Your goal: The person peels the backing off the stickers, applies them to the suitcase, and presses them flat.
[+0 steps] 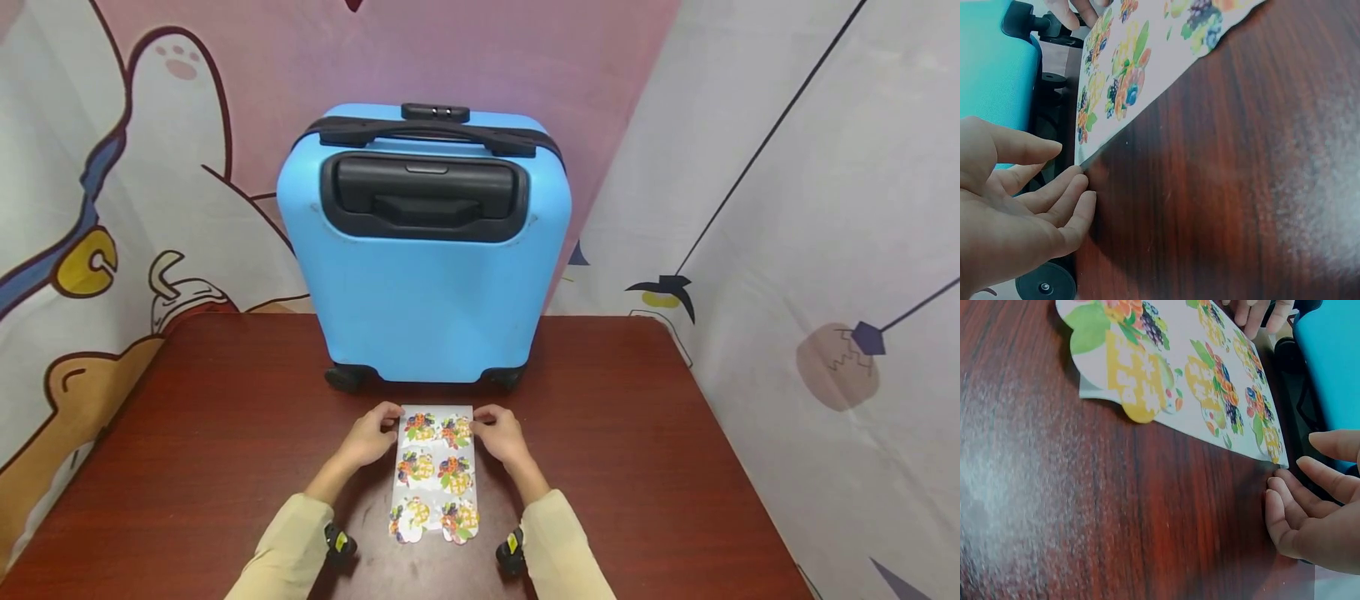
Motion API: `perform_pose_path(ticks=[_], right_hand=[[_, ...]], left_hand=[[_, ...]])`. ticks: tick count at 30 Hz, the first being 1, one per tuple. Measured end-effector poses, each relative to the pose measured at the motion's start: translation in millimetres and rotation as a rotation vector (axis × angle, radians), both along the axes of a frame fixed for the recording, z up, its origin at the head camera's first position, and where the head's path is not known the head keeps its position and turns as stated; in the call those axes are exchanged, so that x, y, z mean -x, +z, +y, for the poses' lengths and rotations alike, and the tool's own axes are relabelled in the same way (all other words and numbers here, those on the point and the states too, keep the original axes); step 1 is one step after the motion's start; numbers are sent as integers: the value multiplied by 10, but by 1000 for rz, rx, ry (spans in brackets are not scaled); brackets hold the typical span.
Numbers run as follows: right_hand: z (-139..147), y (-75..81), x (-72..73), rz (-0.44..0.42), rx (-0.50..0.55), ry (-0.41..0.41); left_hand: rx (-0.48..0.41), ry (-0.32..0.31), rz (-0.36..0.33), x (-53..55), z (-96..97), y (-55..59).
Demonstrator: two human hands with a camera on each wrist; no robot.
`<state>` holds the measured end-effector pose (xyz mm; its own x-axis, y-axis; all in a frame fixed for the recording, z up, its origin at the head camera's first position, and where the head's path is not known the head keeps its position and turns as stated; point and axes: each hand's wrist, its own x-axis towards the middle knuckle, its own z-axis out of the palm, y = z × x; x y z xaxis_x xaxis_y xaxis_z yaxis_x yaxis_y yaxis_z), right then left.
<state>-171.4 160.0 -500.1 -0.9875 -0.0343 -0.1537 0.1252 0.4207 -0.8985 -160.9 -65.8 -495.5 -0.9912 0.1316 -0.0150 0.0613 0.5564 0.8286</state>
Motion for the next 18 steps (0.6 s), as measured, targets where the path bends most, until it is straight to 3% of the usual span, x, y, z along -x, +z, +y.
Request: perform_pose_path(ticks=[8, 18], right_hand=[[-24, -9, 11, 12, -8, -7], [-31, 14, -13, 32, 35, 7]], left_hand=[[-34, -4, 23, 0, 3, -36], [-127, 104, 85, 13, 11, -44]])
